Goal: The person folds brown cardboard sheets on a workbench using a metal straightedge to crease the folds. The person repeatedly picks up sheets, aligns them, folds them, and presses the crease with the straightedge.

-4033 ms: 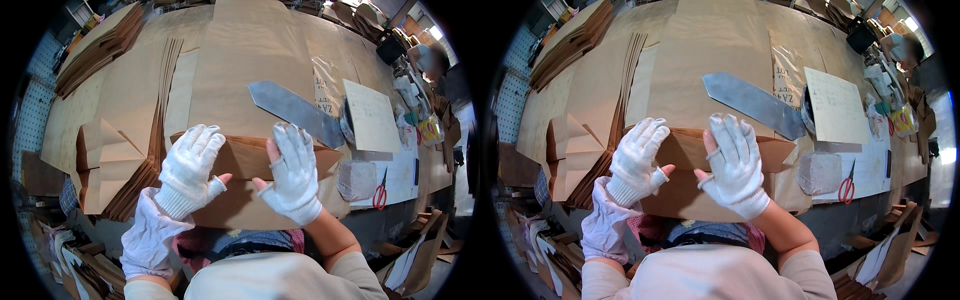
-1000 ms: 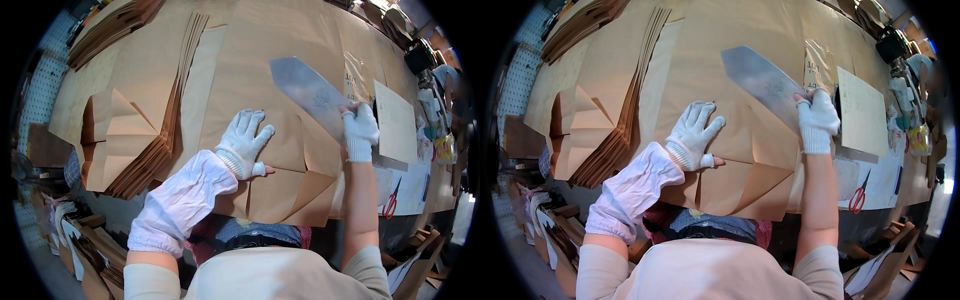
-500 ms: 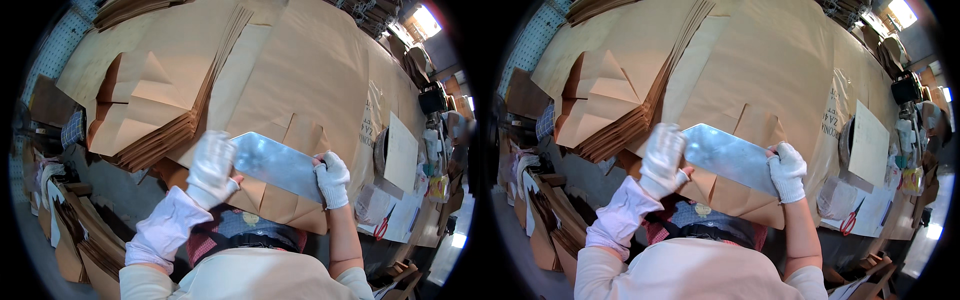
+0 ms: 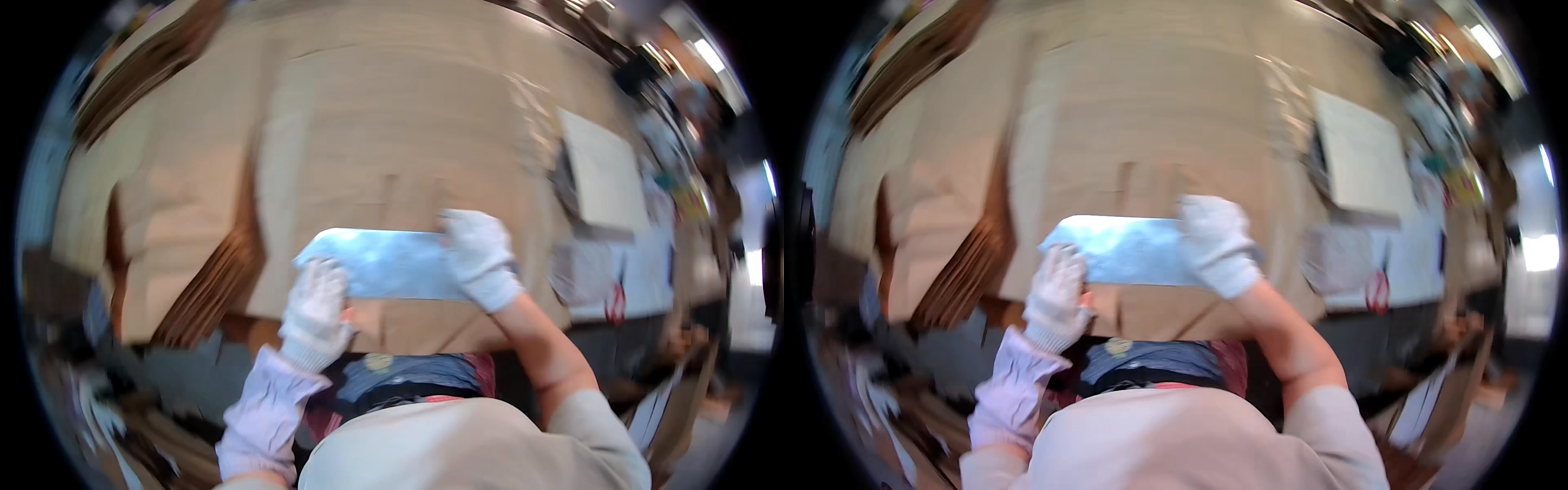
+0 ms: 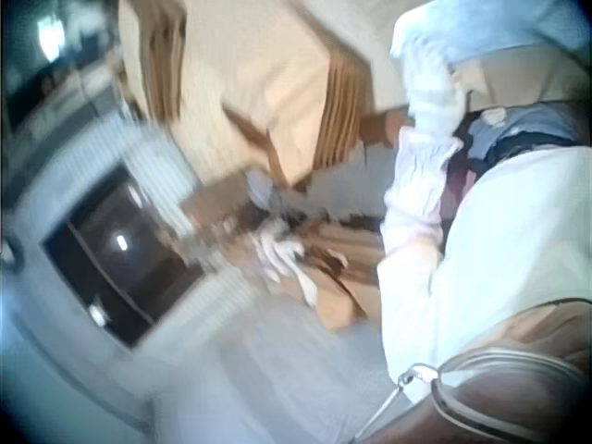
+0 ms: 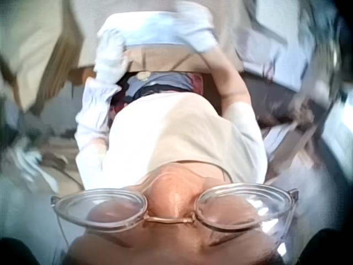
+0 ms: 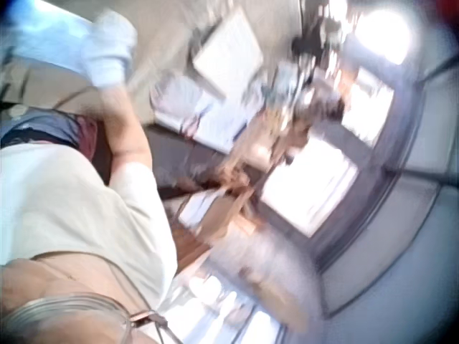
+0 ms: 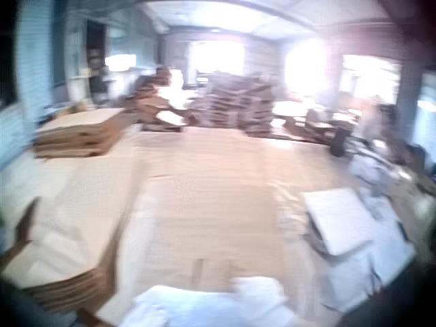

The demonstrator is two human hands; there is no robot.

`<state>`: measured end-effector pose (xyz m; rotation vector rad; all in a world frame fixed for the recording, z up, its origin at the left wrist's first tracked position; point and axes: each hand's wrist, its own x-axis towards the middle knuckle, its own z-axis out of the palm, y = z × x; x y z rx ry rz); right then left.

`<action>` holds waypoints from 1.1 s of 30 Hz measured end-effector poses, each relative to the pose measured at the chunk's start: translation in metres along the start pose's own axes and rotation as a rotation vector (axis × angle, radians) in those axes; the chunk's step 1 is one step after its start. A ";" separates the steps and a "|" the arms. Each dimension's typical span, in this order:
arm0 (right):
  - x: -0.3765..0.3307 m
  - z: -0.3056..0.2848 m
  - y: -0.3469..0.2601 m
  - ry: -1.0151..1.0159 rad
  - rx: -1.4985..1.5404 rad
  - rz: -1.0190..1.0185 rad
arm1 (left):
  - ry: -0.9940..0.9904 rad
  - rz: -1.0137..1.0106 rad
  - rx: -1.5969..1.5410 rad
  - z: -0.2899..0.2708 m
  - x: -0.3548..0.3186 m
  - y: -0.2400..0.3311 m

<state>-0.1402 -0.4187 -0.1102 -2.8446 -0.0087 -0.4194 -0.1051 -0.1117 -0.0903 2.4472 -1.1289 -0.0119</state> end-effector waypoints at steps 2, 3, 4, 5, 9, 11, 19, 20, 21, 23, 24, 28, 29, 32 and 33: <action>-0.001 -0.013 -0.023 -0.173 0.152 0.081 | 0.000 -0.007 0.078 0.006 -0.008 0.001; -0.010 -0.020 -0.027 -0.105 0.126 -0.041 | -0.024 0.026 0.119 0.006 -0.007 0.003; -0.019 -0.027 -0.029 -0.042 0.100 -0.173 | -0.043 0.053 0.166 0.004 -0.001 0.007; -0.024 -0.031 -0.030 -0.067 0.115 -0.139 | -0.093 0.050 0.192 -0.002 0.000 0.013; -0.037 -0.042 -0.027 -0.139 0.160 -0.072 | -0.106 0.110 0.239 -0.006 0.009 0.028; -0.037 -0.043 -0.026 -0.112 0.188 -0.072 | -0.123 0.131 0.198 -0.014 0.017 0.032; -0.070 -0.027 0.025 0.068 0.516 -0.067 | -0.161 0.382 -0.043 -0.028 0.050 0.022; -0.073 -0.045 0.018 -0.063 0.437 -0.143 | -0.105 0.432 -0.044 -0.020 0.046 0.009; -0.074 -0.057 0.011 -0.062 0.398 -0.168 | -0.061 0.427 -0.008 -0.009 0.042 -0.004; -0.081 -0.074 0.000 -0.072 0.302 -0.195 | 0.023 0.429 0.036 0.006 0.038 -0.017; -0.087 -0.069 0.001 -0.050 0.297 -0.096 | 0.027 0.346 -0.048 0.009 0.038 -0.017; -0.103 -0.044 0.010 -0.084 0.237 0.224 | -0.104 -0.126 -0.239 0.005 0.044 0.005; -0.099 -0.045 0.005 -0.135 0.211 0.292 | -0.171 -0.284 -0.258 0.002 0.049 0.008; -0.084 -0.050 -0.002 -0.052 0.061 0.410 | -0.463 -0.580 -0.074 -0.029 0.101 0.037; -0.079 -0.052 -0.004 0.012 0.005 0.432 | -0.419 -0.578 0.009 -0.030 0.109 0.041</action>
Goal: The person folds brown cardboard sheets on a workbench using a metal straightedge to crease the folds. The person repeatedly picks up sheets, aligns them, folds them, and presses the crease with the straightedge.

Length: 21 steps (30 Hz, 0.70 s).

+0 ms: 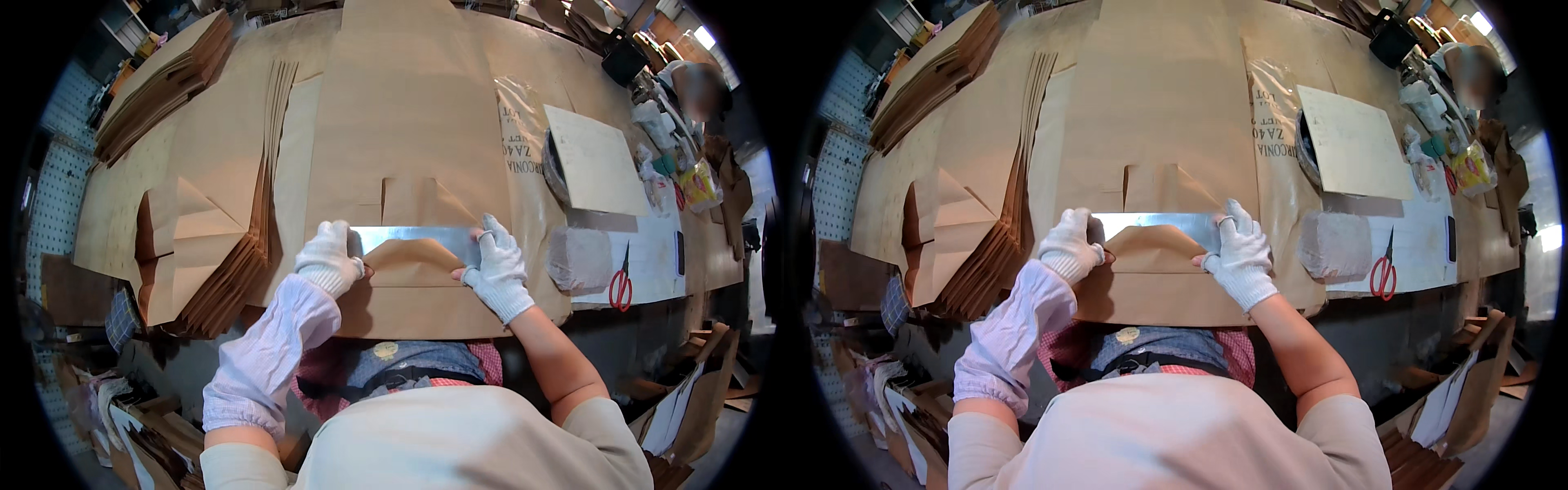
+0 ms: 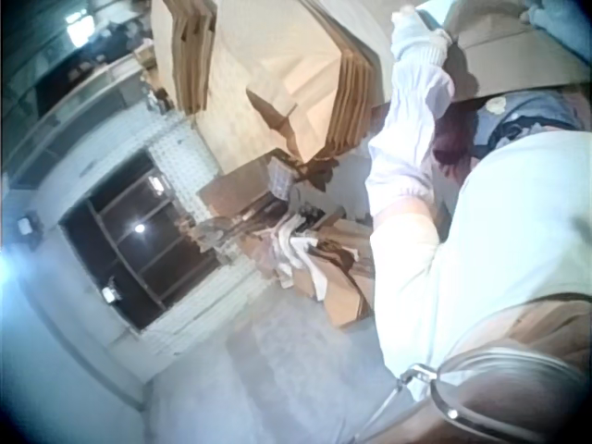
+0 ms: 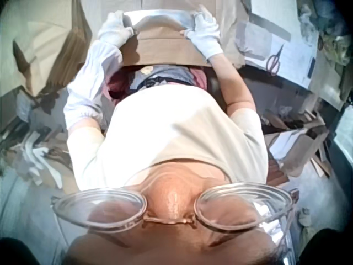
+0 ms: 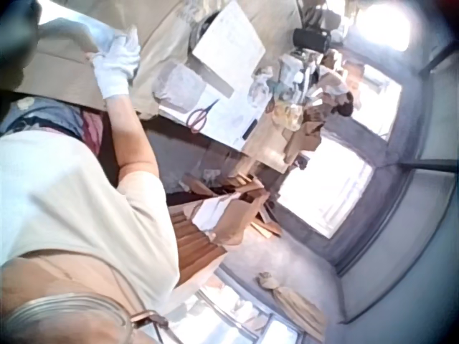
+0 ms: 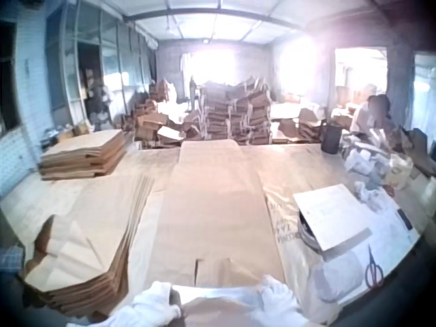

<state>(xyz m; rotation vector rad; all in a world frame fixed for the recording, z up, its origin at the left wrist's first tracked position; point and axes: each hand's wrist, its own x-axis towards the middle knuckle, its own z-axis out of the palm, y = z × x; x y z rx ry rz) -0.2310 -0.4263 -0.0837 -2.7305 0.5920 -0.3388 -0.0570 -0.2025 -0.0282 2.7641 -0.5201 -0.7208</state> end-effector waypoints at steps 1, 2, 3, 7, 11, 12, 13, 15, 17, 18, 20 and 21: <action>0.008 -0.003 0.000 -0.044 -0.021 0.036 | 0.064 -0.012 0.063 -0.004 0.006 0.005; 0.018 -0.003 -0.001 -0.094 -0.033 0.071 | 0.092 0.076 0.172 -0.008 0.018 0.002; 0.029 -0.005 -0.005 -0.152 -0.045 0.109 | 0.061 0.053 0.195 -0.013 0.028 0.006; 0.082 -0.026 -0.040 -0.493 -0.177 0.293 | -0.081 -0.026 0.241 -0.025 0.051 0.016; 0.062 0.001 -0.004 -0.219 -0.013 -0.108 | -0.189 0.330 0.322 -0.013 0.052 0.016; 0.051 0.017 0.000 -0.109 0.050 -0.255 | 0.106 0.667 0.293 0.012 0.054 -0.016; 0.036 0.028 0.002 -0.003 0.116 -0.392 | 0.398 0.998 0.254 0.040 0.049 -0.050; 0.015 0.024 0.002 -0.110 0.056 -0.462 | 0.306 0.938 0.146 0.034 0.019 -0.037; 0.007 0.007 -0.014 -0.242 0.009 -0.433 | 0.227 0.941 0.079 0.034 0.011 -0.024; 0.011 0.005 -0.022 -0.350 0.023 -0.415 | 0.195 0.966 0.073 0.034 0.010 -0.020; 0.019 0.012 -0.026 -0.338 0.142 -0.492 | 0.167 0.980 0.061 0.033 0.009 -0.007; 0.024 0.011 -0.028 -0.327 0.200 -0.534 | 0.108 0.926 -0.030 0.026 0.008 -0.002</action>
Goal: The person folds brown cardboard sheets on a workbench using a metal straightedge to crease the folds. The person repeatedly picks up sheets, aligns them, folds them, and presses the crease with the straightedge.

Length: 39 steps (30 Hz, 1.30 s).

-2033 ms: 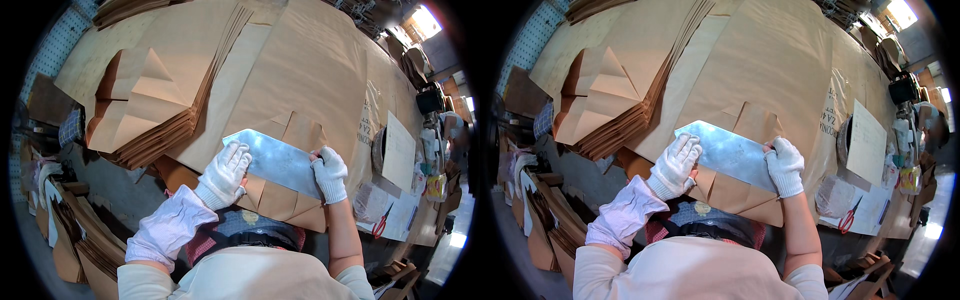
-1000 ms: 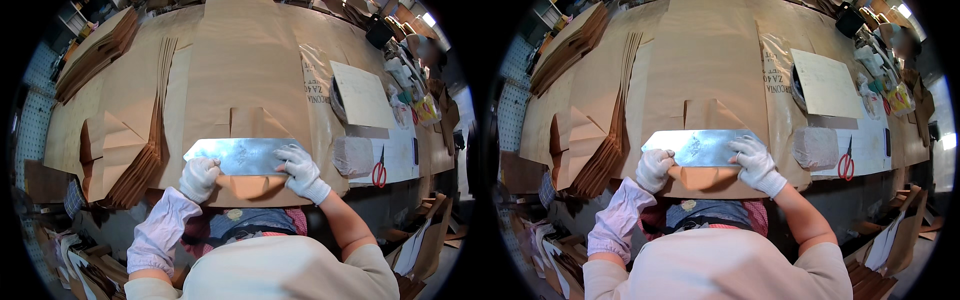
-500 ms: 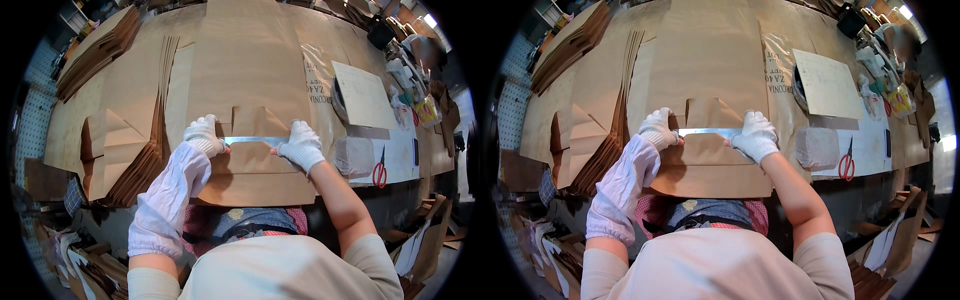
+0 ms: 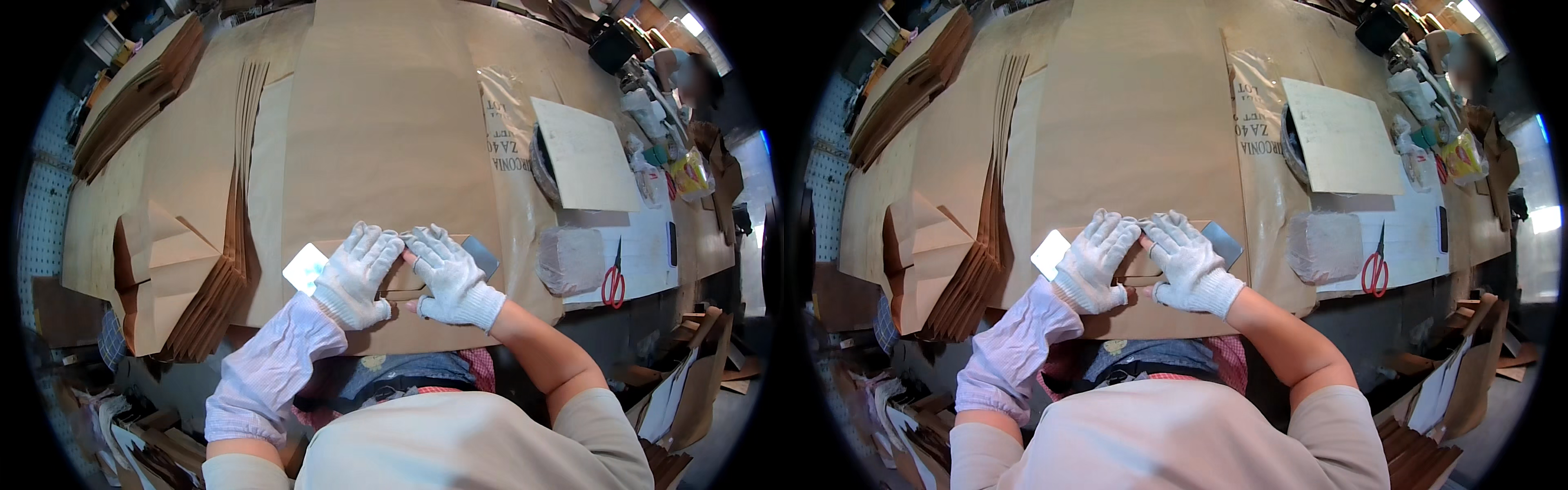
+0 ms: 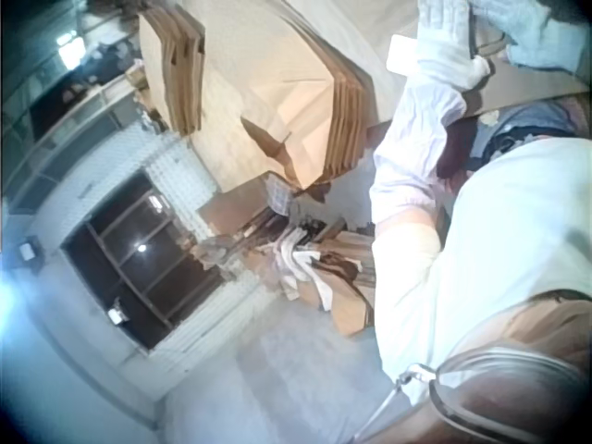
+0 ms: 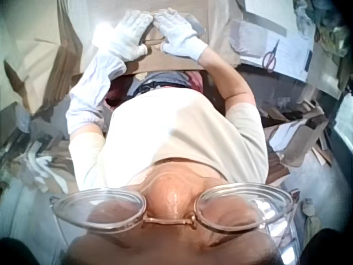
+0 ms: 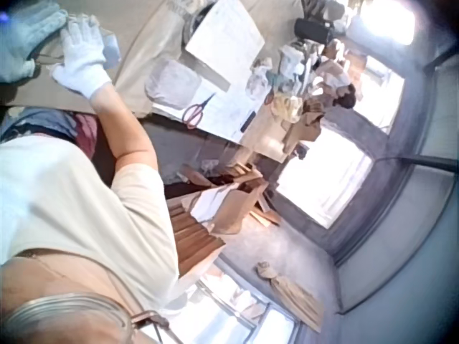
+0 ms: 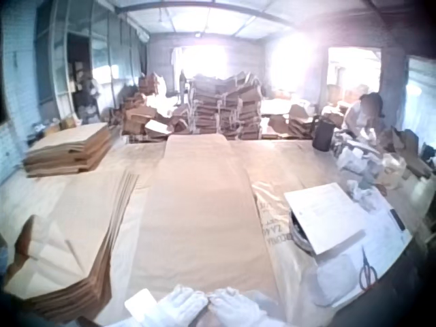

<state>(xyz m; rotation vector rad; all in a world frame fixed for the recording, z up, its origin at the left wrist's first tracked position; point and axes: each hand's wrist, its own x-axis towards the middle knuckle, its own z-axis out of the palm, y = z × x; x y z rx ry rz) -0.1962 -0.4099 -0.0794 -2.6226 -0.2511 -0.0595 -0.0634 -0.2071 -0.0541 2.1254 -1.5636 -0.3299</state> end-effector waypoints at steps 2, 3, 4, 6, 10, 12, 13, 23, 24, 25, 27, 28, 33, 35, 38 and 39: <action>-0.005 -0.003 0.004 0.225 0.110 0.044 | -0.020 -0.116 -0.208 -0.013 0.006 0.007; -0.013 0.006 0.017 0.373 0.206 0.102 | 0.081 -0.097 -0.287 -0.002 -0.009 -0.017; -0.021 0.011 0.025 0.513 0.309 0.162 | 0.195 -0.161 -0.309 -0.009 -0.018 -0.032; -0.032 -0.017 0.021 0.538 -0.023 0.314 | 0.405 -0.466 0.043 -0.026 -0.038 -0.044; -0.007 -0.033 0.024 0.221 -0.176 0.477 | -0.071 -0.996 0.032 -0.056 -0.042 -0.028; 0.009 -0.049 0.045 0.181 0.060 0.674 | -0.160 -1.117 -0.019 -0.057 -0.043 -0.037; 0.016 -0.056 0.063 0.226 0.196 0.794 | -0.117 -1.134 -0.029 -0.052 -0.045 -0.045; -0.047 -0.019 0.028 0.291 -0.059 0.360 | 0.217 -0.909 0.002 -0.036 -0.099 -0.070; -0.066 -0.001 0.039 0.375 -0.250 0.389 | 0.255 -0.963 -0.310 -0.053 -0.083 -0.064; -0.061 -0.002 0.040 0.298 -0.205 0.455 | 0.290 -0.964 -0.666 -0.080 -0.075 -0.051; -0.039 0.003 0.033 0.249 -0.013 0.545 | 0.368 -0.893 -0.859 -0.132 -0.065 -0.024; -0.026 0.010 0.037 0.278 0.137 0.568 | 0.497 -0.748 -0.502 -0.145 -0.064 -0.020; 0.133 0.014 -0.047 0.291 0.950 0.354 | 0.802 -0.428 0.573 -0.261 -0.139 -0.089; 0.207 0.032 -0.085 0.257 0.801 0.122 | 0.949 -0.728 0.456 -0.304 -0.198 -0.145; 0.275 0.048 -0.159 0.101 0.371 0.113 | 0.903 -1.068 0.187 -0.327 -0.325 -0.247; 0.286 0.053 -0.173 0.035 0.188 0.133 | 0.887 -1.134 0.221 -0.309 -0.342 -0.267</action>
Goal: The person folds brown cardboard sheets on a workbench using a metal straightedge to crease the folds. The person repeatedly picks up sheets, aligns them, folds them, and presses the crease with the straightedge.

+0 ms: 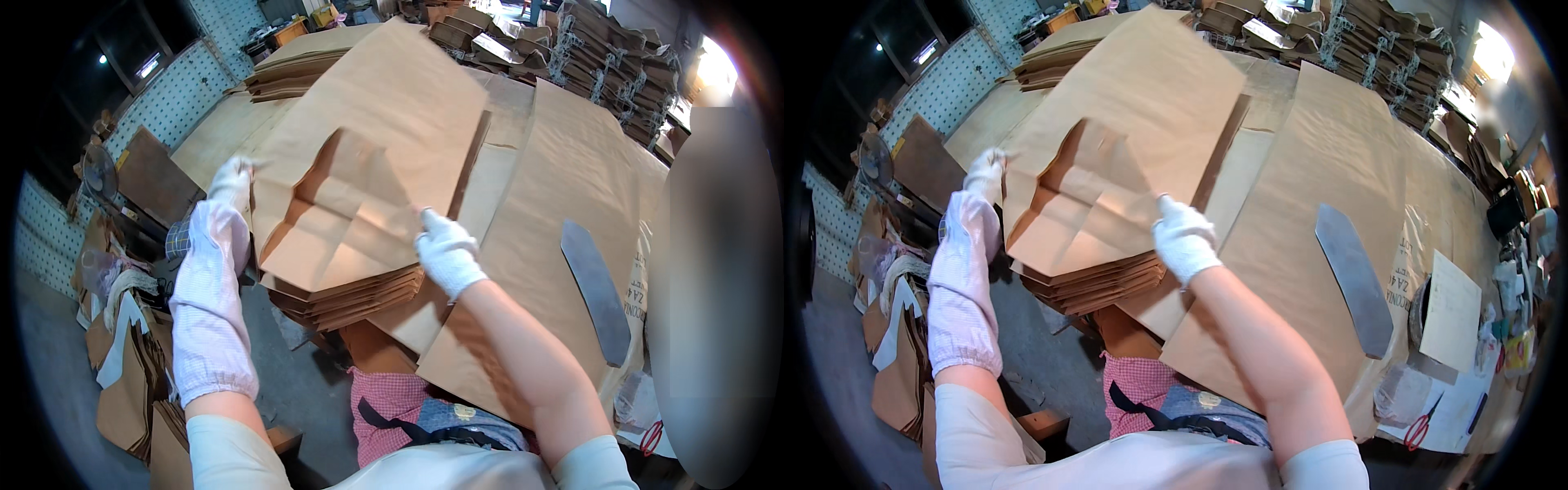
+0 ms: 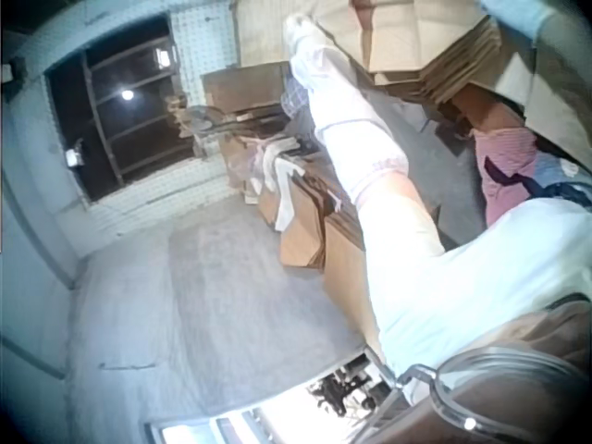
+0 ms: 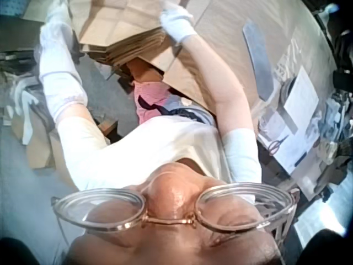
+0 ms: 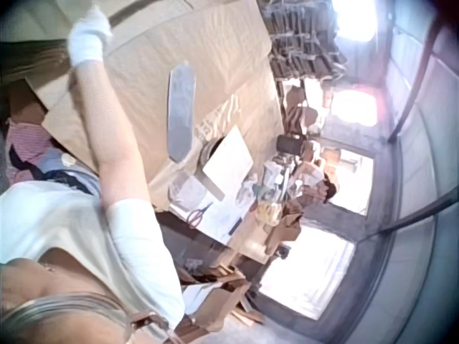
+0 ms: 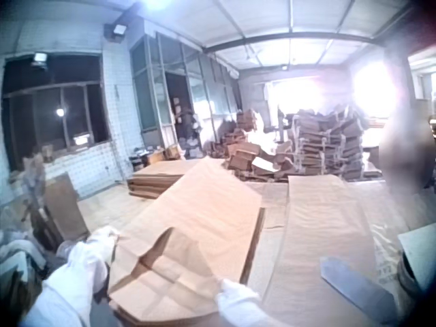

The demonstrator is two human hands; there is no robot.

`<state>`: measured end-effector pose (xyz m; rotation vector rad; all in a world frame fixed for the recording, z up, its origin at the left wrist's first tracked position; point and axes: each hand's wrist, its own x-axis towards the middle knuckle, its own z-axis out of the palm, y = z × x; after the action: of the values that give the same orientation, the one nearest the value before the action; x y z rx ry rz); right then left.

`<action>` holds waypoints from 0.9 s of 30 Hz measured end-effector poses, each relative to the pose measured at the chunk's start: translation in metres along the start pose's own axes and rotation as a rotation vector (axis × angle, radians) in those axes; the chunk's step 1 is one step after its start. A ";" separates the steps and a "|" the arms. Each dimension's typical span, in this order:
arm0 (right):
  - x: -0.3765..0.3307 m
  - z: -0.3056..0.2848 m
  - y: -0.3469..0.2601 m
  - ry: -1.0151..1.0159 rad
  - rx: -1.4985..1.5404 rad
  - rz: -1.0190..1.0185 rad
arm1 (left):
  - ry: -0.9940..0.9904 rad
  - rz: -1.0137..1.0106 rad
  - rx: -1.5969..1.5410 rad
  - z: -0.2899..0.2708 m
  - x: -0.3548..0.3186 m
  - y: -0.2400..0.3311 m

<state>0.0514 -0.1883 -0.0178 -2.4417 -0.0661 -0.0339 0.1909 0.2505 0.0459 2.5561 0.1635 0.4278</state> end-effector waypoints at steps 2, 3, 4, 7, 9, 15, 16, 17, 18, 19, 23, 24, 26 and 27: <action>-0.003 0.014 -0.021 -0.236 -0.099 0.056 | -0.066 -0.135 0.169 0.025 -0.027 -0.049; -0.002 0.023 -0.021 -0.382 -0.206 0.073 | -0.145 -0.219 0.257 0.049 -0.043 -0.072; -0.011 0.028 -0.030 -0.404 -0.188 0.033 | -0.147 -0.193 0.197 0.048 -0.057 -0.121; -0.030 0.019 -0.001 -0.360 -0.177 -0.092 | -0.200 -0.380 0.052 0.093 -0.085 -0.087; -0.061 0.001 0.018 -0.249 -0.059 -0.226 | -0.175 -0.222 -0.320 0.055 -0.080 -0.115; -0.205 -0.071 0.158 0.045 -0.362 0.116 | 0.175 0.310 -0.361 -0.031 -0.122 0.032; -0.228 -0.085 0.177 0.042 -0.405 0.238 | 0.072 0.370 -0.466 -0.021 -0.145 0.064; -0.249 -0.097 0.195 0.091 -0.418 0.285 | -0.021 0.435 -0.558 -0.012 -0.183 0.118; -0.269 -0.111 0.213 0.140 -0.408 0.305 | -0.125 0.491 -0.669 0.008 -0.218 0.166; -0.290 -0.120 0.225 0.189 -0.408 0.333 | -0.211 0.559 -0.562 0.044 -0.244 0.202; -0.312 -0.119 0.254 0.495 0.085 0.708 | -0.479 0.949 -0.131 0.174 -0.279 0.239; -0.310 -0.123 0.261 0.501 0.243 0.783 | -0.500 0.936 -0.126 0.200 -0.283 0.237; -0.309 -0.125 0.275 0.561 0.429 0.824 | -0.468 0.961 -0.058 0.225 -0.294 0.242; -0.311 -0.125 0.284 0.539 0.442 0.845 | -0.464 0.964 -0.080 0.228 -0.297 0.243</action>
<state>-0.2442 -0.4978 -0.1175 -1.7807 1.0645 -0.2638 -0.0057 -0.1270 -0.0885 2.4149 -1.2496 0.1463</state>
